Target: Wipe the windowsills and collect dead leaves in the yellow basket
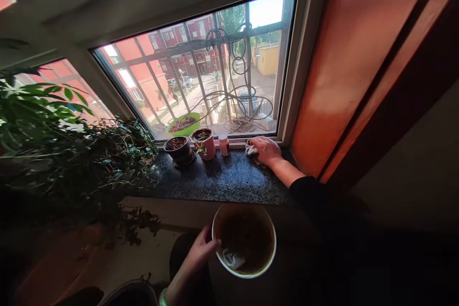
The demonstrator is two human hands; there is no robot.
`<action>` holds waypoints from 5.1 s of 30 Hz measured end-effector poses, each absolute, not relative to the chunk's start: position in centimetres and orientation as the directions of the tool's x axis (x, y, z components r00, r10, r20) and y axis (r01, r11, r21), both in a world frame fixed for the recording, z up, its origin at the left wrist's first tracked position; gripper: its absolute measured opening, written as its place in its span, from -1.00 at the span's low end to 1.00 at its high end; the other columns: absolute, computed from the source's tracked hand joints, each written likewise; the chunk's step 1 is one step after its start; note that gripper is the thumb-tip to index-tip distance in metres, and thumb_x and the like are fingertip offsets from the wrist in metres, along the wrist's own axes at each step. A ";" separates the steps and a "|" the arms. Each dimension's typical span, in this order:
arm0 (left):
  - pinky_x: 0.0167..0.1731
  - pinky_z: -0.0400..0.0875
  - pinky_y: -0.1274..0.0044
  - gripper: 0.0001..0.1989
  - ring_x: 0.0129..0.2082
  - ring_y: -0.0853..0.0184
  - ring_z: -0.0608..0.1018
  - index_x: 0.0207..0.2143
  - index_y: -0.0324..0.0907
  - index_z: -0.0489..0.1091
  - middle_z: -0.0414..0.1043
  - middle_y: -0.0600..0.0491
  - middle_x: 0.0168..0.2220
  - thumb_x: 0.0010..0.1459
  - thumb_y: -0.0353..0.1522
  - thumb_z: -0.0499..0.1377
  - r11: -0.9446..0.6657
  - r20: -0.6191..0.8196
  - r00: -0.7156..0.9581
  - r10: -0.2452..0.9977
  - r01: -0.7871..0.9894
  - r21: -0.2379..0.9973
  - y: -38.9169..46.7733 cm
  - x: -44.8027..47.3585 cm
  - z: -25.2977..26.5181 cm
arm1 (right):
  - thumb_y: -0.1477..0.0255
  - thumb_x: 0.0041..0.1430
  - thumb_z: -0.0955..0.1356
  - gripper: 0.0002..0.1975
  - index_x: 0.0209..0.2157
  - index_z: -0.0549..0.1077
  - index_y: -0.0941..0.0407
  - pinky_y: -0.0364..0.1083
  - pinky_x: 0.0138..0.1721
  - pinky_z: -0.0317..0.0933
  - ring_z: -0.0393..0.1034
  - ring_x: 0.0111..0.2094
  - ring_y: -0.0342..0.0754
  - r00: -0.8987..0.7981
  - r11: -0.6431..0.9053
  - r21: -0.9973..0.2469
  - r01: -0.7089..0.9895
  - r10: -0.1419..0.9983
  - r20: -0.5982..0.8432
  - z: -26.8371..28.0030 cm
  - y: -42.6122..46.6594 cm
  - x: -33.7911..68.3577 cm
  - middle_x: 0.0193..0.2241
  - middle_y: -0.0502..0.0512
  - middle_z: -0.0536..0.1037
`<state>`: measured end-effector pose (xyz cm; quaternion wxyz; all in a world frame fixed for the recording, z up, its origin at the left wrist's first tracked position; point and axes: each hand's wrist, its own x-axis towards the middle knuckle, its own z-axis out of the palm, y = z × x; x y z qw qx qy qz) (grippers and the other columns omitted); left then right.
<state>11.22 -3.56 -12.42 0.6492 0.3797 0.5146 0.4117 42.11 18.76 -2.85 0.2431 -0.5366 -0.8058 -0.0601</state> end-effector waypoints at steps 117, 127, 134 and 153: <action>-0.35 0.58 0.41 -0.34 -0.30 0.15 0.64 -0.02 -0.28 0.44 0.59 -0.18 -0.10 -0.24 -0.31 0.44 0.462 -0.430 0.271 0.861 -0.062 0.885 -4.2 20.5 -14.9 | 0.30 0.24 0.33 -0.71 -0.04 0.48 0.09 0.17 0.15 0.28 0.42 0.03 0.15 0.554 0.013 -0.646 0.763 0.501 0.665 -3.9 -8.5 51.1 -0.03 0.26 0.51; -0.31 0.58 0.47 -0.29 -0.20 0.14 0.64 0.15 -0.27 0.42 0.58 -0.18 -0.01 -0.15 -0.45 0.36 0.462 -0.423 0.301 0.855 -0.073 0.884 -3.9 26.1 -12.9 | 0.57 0.13 0.29 -0.55 0.08 0.47 0.18 0.22 0.10 0.32 0.32 0.05 0.26 0.295 -0.207 -0.229 0.951 0.827 0.479 -3.2 -7.6 51.8 0.11 0.33 0.43; -0.49 0.54 0.48 -0.27 -0.36 0.22 0.61 0.17 -0.26 0.39 0.57 -0.17 -0.02 -0.13 -0.37 0.36 0.431 -0.402 0.347 0.847 -0.008 0.902 -3.6 26.2 -12.9 | 0.57 0.11 0.32 -0.56 0.03 0.50 0.07 0.07 0.14 0.33 0.37 0.07 0.09 0.156 0.077 -0.449 0.890 0.874 0.459 -2.9 -9.5 49.9 0.12 0.18 0.39; -0.35 0.55 0.46 -0.25 -0.18 0.11 0.62 0.15 -0.26 0.39 0.56 -0.19 -0.01 -0.15 -0.29 0.39 0.428 -0.397 0.261 0.880 -0.074 0.901 -4.7 20.6 -14.1 | 0.62 0.06 0.33 -0.55 0.02 0.51 0.14 0.28 0.08 0.27 0.23 0.07 0.32 0.213 -0.075 -0.316 0.946 0.878 0.429 -1.9 -6.7 44.9 0.02 0.34 0.43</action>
